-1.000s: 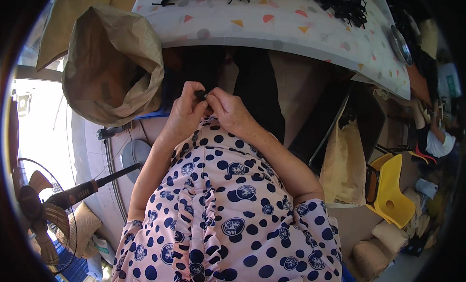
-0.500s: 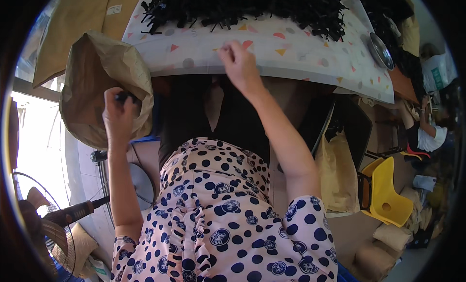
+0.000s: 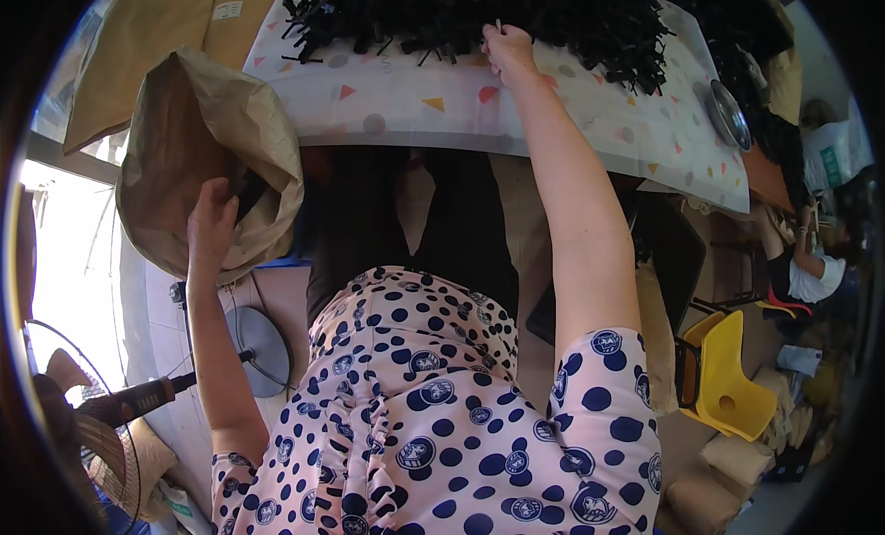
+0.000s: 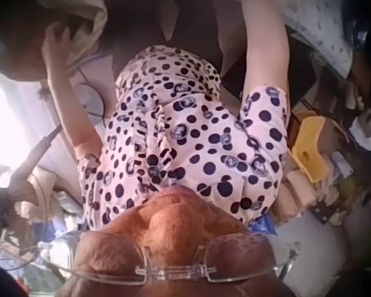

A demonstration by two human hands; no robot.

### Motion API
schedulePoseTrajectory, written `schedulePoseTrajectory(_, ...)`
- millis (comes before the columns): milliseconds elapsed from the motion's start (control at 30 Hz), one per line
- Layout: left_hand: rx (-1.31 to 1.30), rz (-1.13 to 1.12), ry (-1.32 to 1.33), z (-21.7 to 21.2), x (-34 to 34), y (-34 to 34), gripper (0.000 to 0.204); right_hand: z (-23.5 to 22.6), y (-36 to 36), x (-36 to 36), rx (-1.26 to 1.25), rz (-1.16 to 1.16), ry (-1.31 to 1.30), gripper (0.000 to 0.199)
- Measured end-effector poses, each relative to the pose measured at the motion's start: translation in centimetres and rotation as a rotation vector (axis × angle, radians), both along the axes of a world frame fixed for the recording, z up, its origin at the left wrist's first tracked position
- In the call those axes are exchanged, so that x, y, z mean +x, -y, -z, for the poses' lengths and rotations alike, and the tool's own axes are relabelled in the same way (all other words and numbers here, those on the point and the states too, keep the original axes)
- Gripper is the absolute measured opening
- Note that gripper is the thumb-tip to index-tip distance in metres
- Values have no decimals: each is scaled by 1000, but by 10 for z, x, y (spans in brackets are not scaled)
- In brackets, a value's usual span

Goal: Assembling small black plastic components by hand at a production workstation.

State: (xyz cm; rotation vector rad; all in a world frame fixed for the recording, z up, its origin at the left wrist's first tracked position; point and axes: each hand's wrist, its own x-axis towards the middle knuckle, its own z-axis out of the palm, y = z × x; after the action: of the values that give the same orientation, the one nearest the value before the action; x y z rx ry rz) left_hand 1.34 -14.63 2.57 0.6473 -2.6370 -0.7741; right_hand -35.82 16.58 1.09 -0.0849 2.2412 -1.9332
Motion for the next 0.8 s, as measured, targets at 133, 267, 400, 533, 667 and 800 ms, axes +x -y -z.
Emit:
schedulePoseTrajectory(133, -4, 30, -69, -14, -5, -21, 24, -4, -6, 11, -210, -23, 124, 15)
schedulePoseTrajectory(267, 106, 54, -166, -19, -13, -51, 22, -12, -22, 30, -166, -21, 101, 13)
schedulePoseTrajectory(400, 271, 223, -136, -18, -28, -79, 22, -12, -43, 28, -118, -74, 46, 15)
schedulePoseTrajectory(533, 318, 342, -56, -22, -39, -105, 22, -14, -63, 23, -134, -60, 72, 18)
schedulePoseTrajectory(667, 307, 412, -25, -20, -41, -114, 25, -13, -67, 40, -167, -71, 109, 15)
schedulePoseTrajectory(800, 504, 407, -36, -28, -49, -131, 47, -18, -46, 104, -8, -202, -260, 12)
